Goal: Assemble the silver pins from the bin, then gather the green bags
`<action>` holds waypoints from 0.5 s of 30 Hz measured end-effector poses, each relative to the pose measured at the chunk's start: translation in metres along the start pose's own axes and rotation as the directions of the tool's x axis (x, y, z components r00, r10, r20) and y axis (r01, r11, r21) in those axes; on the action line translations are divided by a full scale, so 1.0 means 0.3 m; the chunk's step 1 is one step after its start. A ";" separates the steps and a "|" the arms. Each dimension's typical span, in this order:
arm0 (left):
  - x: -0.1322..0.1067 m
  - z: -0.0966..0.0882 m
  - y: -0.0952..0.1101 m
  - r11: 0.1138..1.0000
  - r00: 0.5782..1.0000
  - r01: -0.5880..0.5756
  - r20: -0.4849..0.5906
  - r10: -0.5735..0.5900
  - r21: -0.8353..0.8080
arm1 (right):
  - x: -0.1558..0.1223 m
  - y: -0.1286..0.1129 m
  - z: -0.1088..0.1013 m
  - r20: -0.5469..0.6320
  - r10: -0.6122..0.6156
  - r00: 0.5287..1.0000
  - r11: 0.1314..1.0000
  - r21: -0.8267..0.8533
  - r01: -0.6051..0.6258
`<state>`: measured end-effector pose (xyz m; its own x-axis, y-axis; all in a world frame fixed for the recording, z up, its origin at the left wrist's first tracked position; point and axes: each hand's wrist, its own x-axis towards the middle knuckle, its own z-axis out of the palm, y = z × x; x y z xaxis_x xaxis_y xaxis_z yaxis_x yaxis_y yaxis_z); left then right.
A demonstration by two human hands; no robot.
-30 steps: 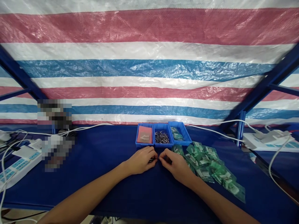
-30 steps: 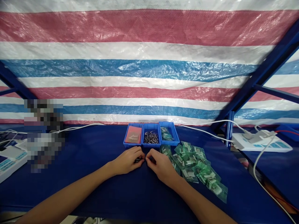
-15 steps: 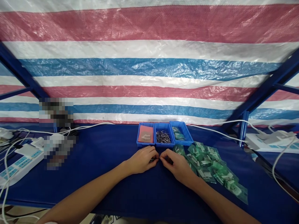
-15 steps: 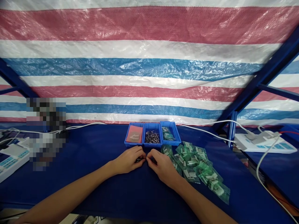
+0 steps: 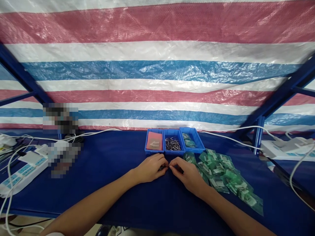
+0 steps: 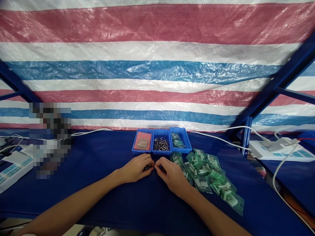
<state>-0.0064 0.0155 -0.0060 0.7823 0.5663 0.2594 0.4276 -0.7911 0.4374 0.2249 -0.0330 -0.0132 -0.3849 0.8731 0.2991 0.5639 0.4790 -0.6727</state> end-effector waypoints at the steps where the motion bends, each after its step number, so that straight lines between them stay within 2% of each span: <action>1: 0.000 -0.001 0.000 1.000 1.000 0.002 0.001 -0.002 0.002 | 0.000 0.000 0.000 -0.006 -0.006 1.000 1.000 0.001 0.006; 8: 0.003 -0.007 0.002 1.000 1.000 -0.008 0.010 0.008 -0.003 | 0.002 -0.005 -0.003 0.007 -0.041 0.999 0.999 -0.021 0.042; 15: 0.003 -0.009 0.004 1.000 1.000 -0.003 0.022 0.003 0.000 | 0.002 -0.007 -0.003 0.006 -0.026 1.000 0.999 -0.031 0.026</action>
<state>-0.0063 0.0157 -0.0029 0.7933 0.5586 0.2421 0.4251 -0.7929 0.4366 0.2243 -0.0334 -0.0110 -0.4039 0.8599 0.3121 0.5760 0.5041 -0.6435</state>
